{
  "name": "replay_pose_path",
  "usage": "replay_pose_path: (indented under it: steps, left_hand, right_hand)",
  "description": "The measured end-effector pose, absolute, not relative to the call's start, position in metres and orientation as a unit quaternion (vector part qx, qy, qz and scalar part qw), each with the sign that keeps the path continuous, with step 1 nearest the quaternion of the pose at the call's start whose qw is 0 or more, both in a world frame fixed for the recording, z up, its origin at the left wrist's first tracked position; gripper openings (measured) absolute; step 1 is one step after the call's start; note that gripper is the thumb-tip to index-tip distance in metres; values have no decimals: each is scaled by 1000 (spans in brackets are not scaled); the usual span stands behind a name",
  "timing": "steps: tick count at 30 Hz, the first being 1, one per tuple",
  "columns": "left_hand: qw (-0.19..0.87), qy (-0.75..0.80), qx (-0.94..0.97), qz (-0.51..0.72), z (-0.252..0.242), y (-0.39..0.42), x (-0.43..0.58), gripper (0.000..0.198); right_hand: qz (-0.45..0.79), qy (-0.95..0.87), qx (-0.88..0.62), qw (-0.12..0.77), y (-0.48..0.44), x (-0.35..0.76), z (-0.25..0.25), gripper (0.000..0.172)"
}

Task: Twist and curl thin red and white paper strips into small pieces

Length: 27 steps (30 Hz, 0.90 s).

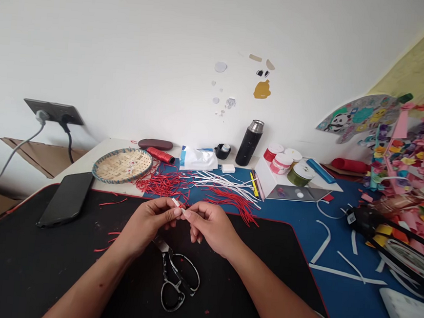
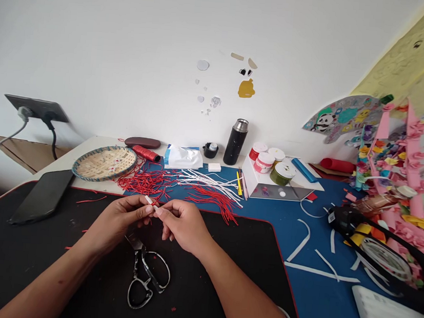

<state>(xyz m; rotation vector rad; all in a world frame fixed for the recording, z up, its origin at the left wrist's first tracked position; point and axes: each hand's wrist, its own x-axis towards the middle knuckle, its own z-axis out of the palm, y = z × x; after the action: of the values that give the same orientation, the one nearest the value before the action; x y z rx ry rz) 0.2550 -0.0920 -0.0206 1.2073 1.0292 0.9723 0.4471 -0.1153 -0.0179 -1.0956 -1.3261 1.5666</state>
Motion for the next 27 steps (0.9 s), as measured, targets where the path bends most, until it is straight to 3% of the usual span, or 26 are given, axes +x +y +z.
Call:
replay_pose_path:
  steps: [11,21,27]
  left_hand:
    - [619,427,499,431,-20,-91,252,31]
    - [645,409,455,458,-17,-90,251,36]
    - [612,427,508,429,-21,-90,250,34]
  right_hand:
    - [602,-546,-443,379,-118,447,-11,25]
    - [596,-541,-441,398,-117,449,-7,27]
    - [561,-568,-445,406,-119,448,-12,25]
